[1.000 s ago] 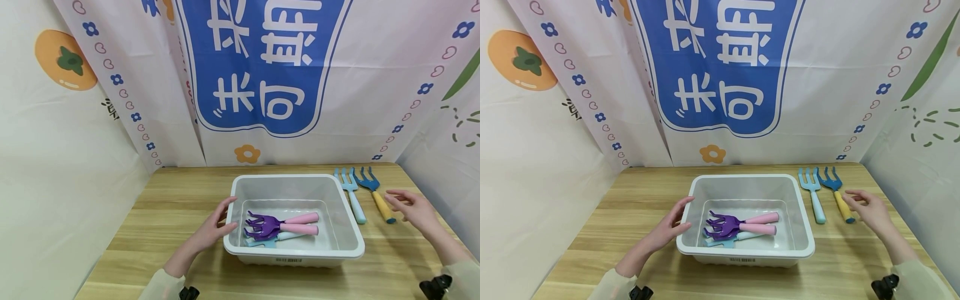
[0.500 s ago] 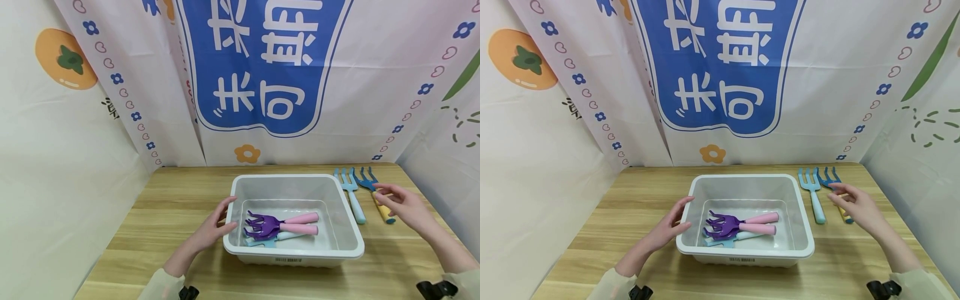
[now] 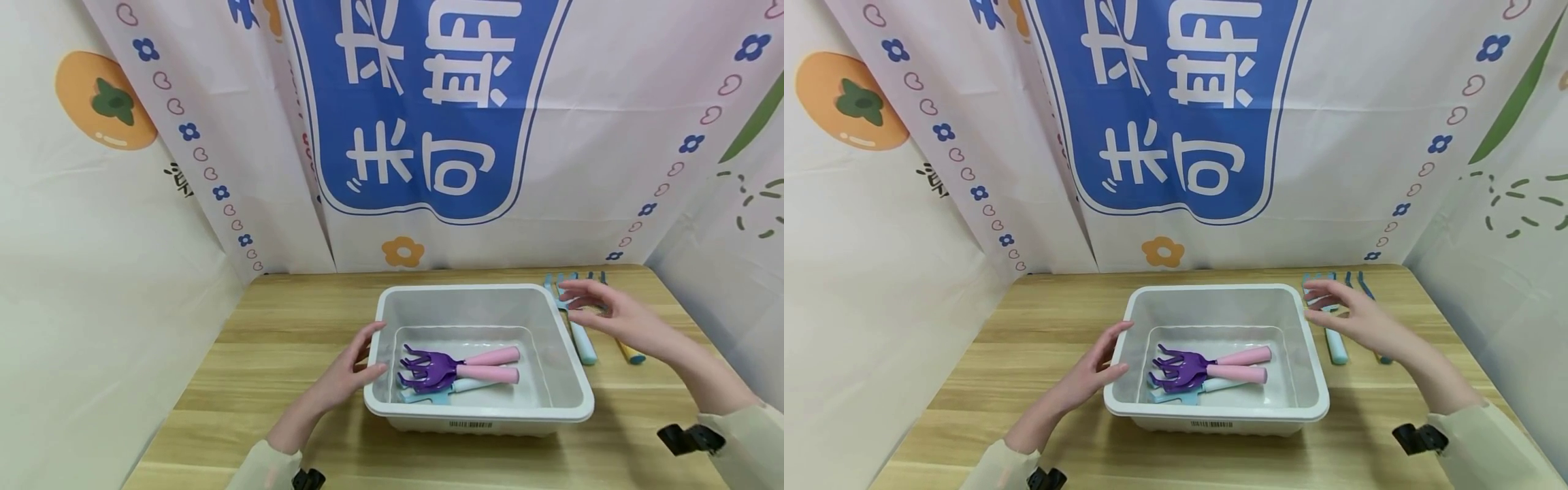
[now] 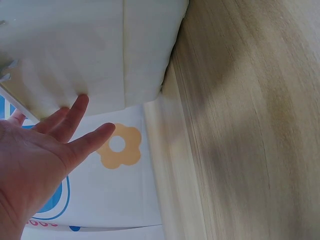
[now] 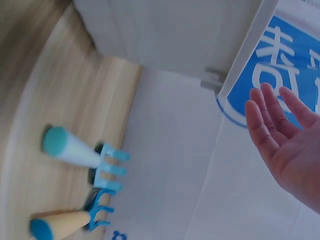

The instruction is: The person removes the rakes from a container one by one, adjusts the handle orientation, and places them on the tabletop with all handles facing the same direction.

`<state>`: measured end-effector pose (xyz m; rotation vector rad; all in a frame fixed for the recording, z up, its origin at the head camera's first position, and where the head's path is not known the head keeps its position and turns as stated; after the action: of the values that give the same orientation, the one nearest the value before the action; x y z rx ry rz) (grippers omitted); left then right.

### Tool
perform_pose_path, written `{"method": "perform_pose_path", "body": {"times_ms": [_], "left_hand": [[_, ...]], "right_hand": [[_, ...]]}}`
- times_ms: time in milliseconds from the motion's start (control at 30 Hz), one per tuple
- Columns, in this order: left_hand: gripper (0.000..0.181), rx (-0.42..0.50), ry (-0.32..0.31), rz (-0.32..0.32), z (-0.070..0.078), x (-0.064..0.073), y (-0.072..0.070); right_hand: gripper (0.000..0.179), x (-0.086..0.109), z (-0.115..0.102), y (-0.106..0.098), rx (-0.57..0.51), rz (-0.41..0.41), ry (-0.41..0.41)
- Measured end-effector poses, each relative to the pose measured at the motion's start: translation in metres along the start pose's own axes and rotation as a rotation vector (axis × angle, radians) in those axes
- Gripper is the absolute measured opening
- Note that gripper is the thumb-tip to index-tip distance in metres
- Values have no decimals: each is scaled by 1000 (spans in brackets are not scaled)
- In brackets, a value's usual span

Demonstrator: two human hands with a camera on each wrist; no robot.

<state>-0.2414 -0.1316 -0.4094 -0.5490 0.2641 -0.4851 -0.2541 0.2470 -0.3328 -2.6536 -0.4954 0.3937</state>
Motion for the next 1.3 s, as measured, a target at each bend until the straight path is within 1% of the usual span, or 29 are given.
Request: {"method": "perform_pose_path", "body": {"times_ms": [167, 333, 400, 667, 900, 1000, 1067, 1200, 1300], "left_hand": [[66, 4, -4, -3, -1, 1, 0], [66, 2, -7, -4, -1, 1, 0], [66, -1, -8, -6, -1, 1, 0], [65, -9, -8, -17, 0, 0, 0], [66, -4, -5, -21, 0, 1, 0], [66, -2, -3, -20, 1, 1, 0], [66, -2, -4, -19, 1, 1, -1], [66, -2, -13, -21, 0, 1, -1], [66, -1, -20, -21, 0, 0, -1]], "right_hand": [[50, -17, -9, 23, -37, -126, 8], [53, -35, -11, 42, -57, -209, 25], [55, -40, -11, 50, -51, -241, 39], [56, -56, -6, 88, -2, -427, 76], [54, -64, 8, 123, 55, -553, 158], [52, -64, 16, 137, 71, -606, 201], [52, -64, 19, 145, 101, -644, 218], [44, -63, 29, 155, 156, -691, 257], [37, -63, 36, 158, 171, -697, 269]]}}
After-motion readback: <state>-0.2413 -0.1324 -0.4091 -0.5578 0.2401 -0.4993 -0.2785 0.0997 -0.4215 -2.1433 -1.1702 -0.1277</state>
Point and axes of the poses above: each hand's wrist, its own x-axis away from the middle knuckle, its own y-axis out of the palm, z = x × y, the point moved 9 cm from there along -x, towards the middle knuckle, and after that the axes turned 15 degrees about -x, right-handed, at the moved point
